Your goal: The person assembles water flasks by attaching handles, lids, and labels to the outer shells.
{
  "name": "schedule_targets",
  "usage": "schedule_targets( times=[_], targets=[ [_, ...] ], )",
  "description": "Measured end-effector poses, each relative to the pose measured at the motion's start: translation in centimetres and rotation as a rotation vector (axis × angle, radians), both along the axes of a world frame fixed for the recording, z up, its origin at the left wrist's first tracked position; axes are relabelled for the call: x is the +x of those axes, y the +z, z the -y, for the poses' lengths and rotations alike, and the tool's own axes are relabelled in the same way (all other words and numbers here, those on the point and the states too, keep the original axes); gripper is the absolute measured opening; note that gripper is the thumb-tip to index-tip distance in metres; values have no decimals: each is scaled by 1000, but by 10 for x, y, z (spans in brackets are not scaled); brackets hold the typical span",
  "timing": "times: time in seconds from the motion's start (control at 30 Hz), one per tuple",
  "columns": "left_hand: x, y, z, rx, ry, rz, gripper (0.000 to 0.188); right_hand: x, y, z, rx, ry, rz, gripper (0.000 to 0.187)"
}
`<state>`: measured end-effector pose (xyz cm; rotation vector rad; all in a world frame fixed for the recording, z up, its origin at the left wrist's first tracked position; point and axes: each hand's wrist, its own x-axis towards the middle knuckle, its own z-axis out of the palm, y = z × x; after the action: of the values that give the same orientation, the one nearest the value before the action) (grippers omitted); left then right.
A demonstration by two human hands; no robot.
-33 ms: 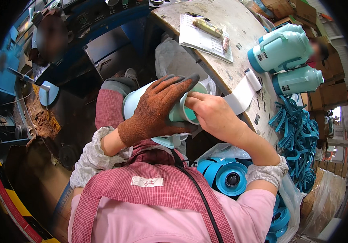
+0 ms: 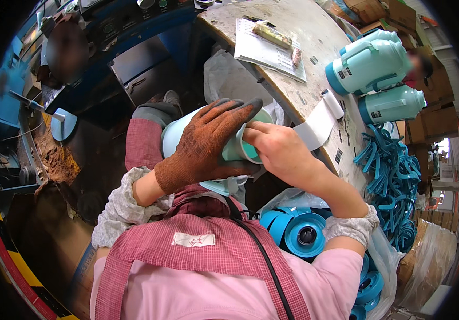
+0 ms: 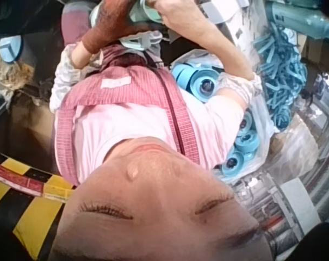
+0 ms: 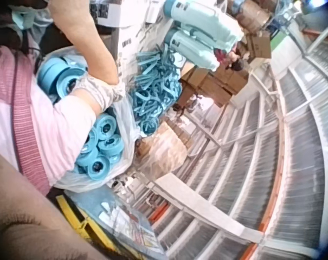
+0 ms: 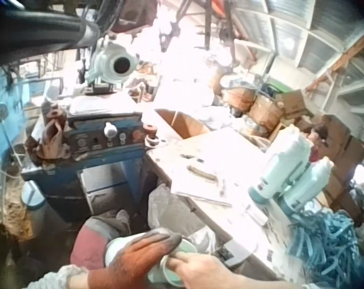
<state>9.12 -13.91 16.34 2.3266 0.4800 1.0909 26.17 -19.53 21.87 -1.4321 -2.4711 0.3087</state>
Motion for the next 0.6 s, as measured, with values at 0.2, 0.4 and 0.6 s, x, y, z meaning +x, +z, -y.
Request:
schedule_targets(
  times=[0.2, 0.4, 0.6],
  targets=[
    [7, 0, 14, 45, -52, -24, 95, 17, 9, 1, -363, 65, -50, 13],
    [7, 12, -15, 155, -84, 80, 88, 66, 25, -18, -673, 193, -640, 27],
    [2, 62, -128, -662, -87, 279, 60, 403, -91, -58, -188, -833, -431, 44]
  ],
)
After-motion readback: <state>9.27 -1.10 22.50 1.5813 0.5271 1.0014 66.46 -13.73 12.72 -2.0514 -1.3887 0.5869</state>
